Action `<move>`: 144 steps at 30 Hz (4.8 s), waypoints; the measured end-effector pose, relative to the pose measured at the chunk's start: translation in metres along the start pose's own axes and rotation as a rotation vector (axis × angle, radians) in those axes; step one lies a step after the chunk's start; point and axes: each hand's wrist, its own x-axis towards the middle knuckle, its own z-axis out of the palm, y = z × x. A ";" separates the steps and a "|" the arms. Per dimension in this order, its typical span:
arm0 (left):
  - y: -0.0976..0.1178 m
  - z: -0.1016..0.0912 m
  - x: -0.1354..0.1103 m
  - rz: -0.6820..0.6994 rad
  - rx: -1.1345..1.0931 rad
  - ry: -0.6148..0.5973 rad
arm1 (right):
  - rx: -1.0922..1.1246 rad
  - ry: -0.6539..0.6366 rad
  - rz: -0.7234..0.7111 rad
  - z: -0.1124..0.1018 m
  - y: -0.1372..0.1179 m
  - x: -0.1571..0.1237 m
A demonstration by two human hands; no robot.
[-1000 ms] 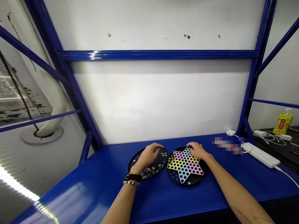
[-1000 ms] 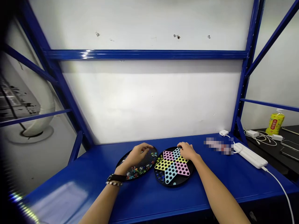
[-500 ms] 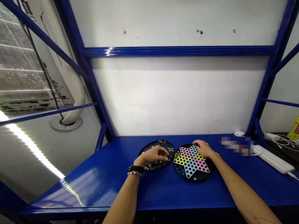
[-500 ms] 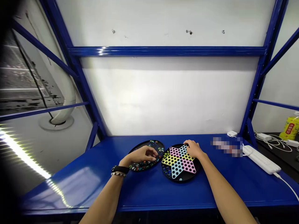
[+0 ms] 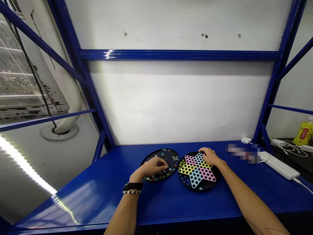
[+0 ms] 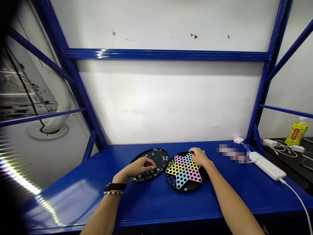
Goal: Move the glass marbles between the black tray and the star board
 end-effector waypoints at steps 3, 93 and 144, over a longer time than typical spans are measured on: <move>0.004 0.006 0.001 0.011 0.027 0.013 | 0.001 0.004 -0.004 0.000 -0.001 0.000; -0.023 -0.017 -0.046 -0.144 0.080 0.175 | 0.002 0.008 -0.019 0.002 -0.002 -0.002; 0.064 0.046 0.000 0.016 -0.558 0.217 | 0.098 0.255 -0.698 0.033 -0.105 -0.035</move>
